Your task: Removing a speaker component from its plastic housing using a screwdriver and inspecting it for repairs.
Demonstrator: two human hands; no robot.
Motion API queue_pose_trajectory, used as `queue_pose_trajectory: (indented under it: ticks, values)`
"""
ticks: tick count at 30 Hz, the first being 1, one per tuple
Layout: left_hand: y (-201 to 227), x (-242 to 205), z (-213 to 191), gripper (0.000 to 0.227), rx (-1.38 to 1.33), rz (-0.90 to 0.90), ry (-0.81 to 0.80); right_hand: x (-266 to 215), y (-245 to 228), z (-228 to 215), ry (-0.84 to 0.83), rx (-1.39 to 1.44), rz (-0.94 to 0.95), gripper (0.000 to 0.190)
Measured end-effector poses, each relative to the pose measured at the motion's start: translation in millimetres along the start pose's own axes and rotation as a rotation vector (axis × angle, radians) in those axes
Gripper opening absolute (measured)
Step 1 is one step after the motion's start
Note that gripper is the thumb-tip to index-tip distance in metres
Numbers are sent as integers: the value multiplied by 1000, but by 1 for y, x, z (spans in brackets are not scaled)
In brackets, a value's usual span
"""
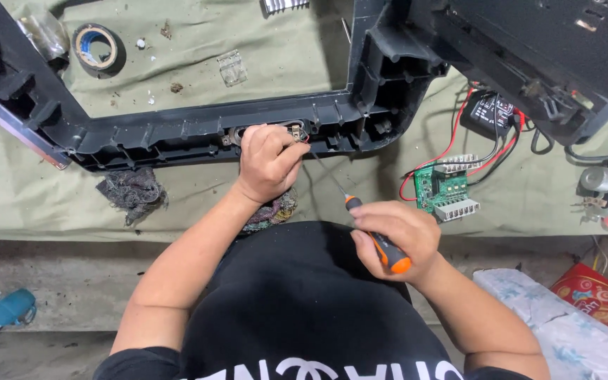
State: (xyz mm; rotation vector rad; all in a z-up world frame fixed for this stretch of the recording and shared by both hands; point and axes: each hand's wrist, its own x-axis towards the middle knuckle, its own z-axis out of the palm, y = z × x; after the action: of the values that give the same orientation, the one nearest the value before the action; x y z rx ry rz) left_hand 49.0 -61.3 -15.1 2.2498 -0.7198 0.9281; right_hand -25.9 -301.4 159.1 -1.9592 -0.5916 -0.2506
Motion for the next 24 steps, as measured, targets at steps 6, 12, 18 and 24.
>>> queue_pose_trajectory:
  ticks: [6,12,18,24]
  values:
    - [3,5,-2,9,2,2,22,8,7,15,35,-158,-106,5]
    - [2,4,-2,10,-3,-2,21,5,10,24,55,-123,-119,4]
    - [4,10,-5,10,-15,5,32,5,11,26,60,-125,-119,6]
    - [3,11,-4,9,-23,7,40,-1,10,23,75,-134,-106,8]
